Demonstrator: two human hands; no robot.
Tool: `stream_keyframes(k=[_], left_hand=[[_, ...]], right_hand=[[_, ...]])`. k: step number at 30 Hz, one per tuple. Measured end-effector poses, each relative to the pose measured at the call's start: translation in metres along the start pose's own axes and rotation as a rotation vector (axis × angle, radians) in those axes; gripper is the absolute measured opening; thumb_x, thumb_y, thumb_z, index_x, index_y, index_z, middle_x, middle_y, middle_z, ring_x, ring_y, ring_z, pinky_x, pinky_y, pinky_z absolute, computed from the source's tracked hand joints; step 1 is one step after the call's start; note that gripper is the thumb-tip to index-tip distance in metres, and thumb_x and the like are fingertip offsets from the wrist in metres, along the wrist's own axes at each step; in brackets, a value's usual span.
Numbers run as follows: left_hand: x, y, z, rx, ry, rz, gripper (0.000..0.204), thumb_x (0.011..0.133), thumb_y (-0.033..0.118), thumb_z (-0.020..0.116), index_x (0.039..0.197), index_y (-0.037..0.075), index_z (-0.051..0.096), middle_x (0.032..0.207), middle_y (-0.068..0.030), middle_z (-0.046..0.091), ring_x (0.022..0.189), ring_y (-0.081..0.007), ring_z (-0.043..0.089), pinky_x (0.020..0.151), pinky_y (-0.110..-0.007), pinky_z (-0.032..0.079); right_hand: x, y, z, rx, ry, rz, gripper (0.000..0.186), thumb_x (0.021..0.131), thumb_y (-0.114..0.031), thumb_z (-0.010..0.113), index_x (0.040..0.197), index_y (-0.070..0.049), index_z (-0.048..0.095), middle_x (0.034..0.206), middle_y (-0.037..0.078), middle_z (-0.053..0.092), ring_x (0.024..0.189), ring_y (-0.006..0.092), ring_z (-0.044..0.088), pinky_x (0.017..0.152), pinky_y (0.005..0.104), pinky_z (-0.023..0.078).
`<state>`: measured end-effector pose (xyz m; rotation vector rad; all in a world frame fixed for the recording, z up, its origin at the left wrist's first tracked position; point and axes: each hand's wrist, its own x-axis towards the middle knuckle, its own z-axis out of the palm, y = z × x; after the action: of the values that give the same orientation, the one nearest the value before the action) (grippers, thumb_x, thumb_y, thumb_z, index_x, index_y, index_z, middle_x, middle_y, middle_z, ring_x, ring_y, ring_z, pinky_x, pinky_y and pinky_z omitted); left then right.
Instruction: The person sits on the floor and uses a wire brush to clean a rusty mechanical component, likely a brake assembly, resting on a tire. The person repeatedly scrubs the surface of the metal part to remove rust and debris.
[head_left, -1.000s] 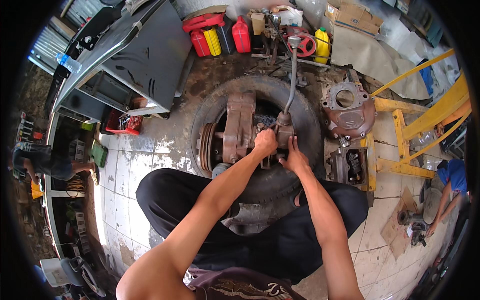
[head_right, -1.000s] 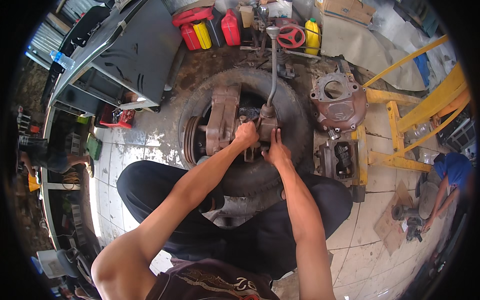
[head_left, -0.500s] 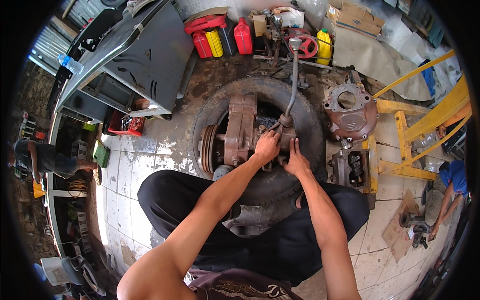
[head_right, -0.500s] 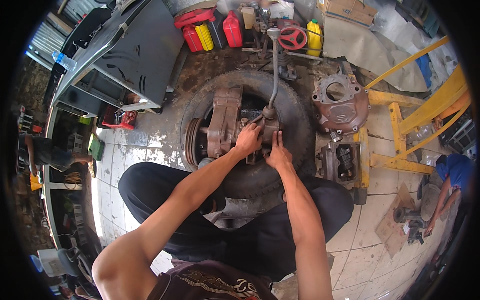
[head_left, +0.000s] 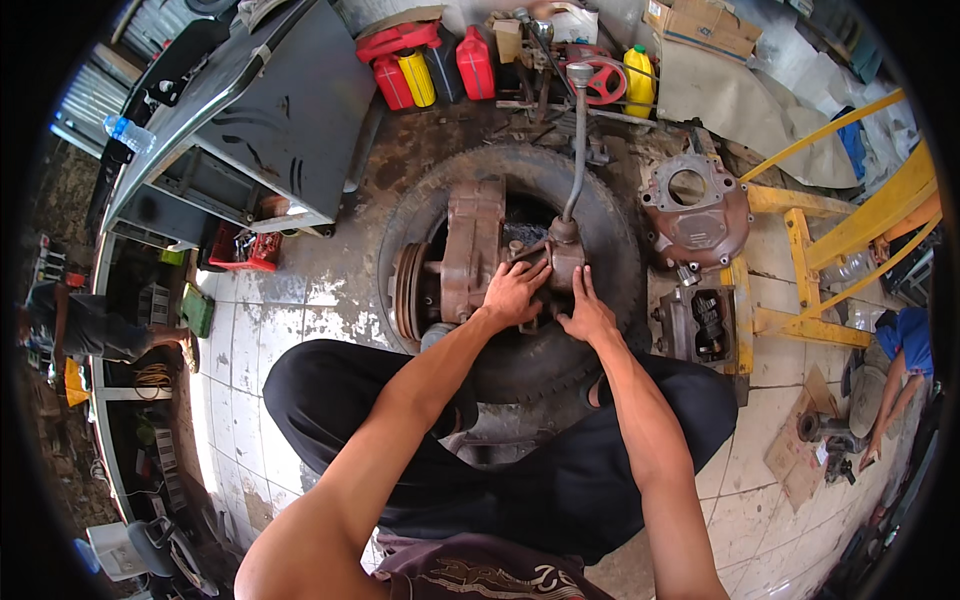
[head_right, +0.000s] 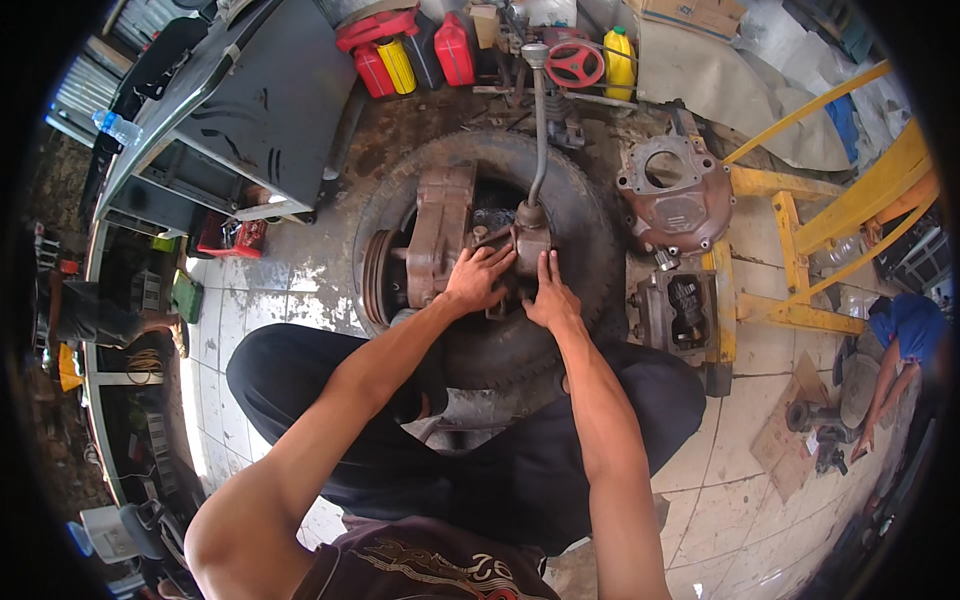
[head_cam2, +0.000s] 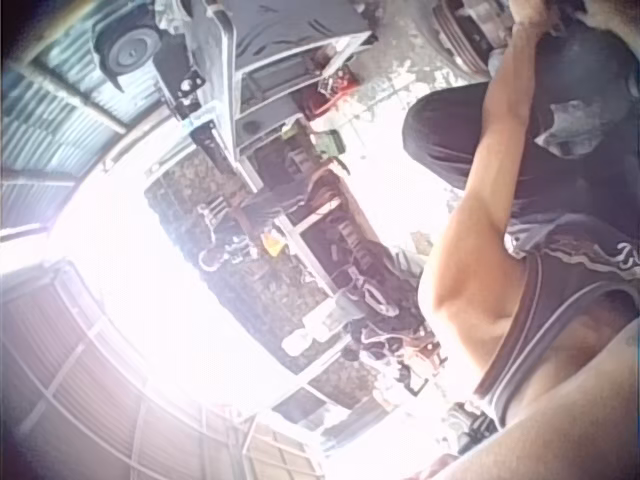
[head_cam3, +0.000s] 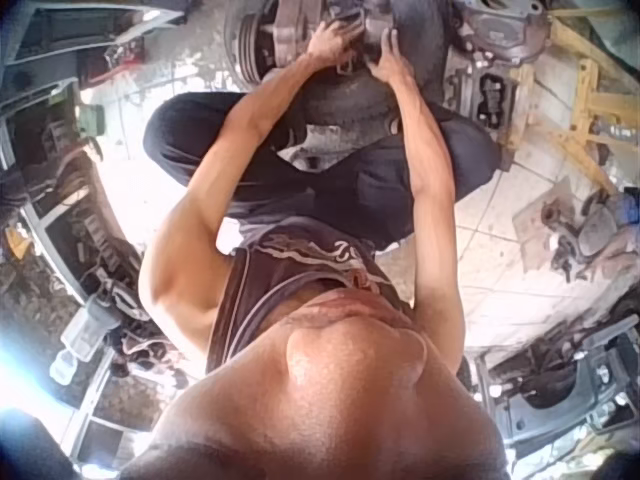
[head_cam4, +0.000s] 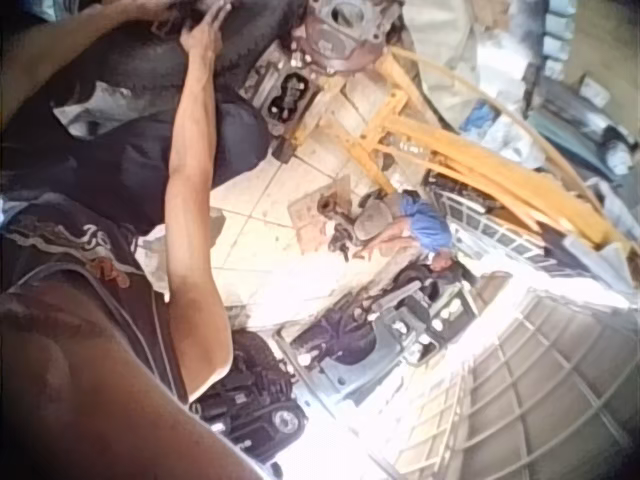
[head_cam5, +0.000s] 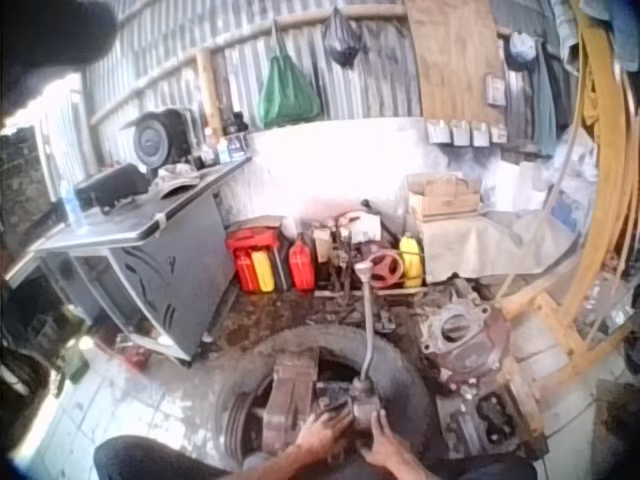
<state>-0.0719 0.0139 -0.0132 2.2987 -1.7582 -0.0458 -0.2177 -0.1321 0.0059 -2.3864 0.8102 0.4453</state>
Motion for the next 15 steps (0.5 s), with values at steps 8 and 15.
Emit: stream_keyframes(k=[8, 15], left_hand=[[0.012, -0.016, -0.019, -0.043, -0.185, 0.007, 0.066, 0.079, 0.037, 0.075, 0.138, 0.015, 0.056, 0.145, -0.0007, 0.055, 0.135, -0.0211, 0.045, 0.108, -0.045, 0.031], [-0.005, -0.028, -0.004, 0.008, -0.074, 0.092, 0.057, 0.089, 0.035, 0.067, 0.141, 0.015, 0.055, 0.148, -0.0020, 0.053, 0.135, -0.0213, 0.045, 0.106, -0.048, 0.034]], right_hand=[[0.002, 0.004, 0.002, -0.004, 0.002, -0.009, 0.110, 0.084, -0.033, 0.073, 0.161, -0.018, -0.003, 0.169, 0.004, 0.000, 0.122, 0.0387, 0.060, 0.097, 0.0475, 0.053], [-0.003, -0.006, -0.006, 0.005, -0.064, 0.019, 0.111, 0.084, -0.032, 0.073, 0.161, -0.017, -0.006, 0.169, 0.004, -0.001, 0.129, 0.0396, 0.054, 0.099, 0.0472, 0.051]])
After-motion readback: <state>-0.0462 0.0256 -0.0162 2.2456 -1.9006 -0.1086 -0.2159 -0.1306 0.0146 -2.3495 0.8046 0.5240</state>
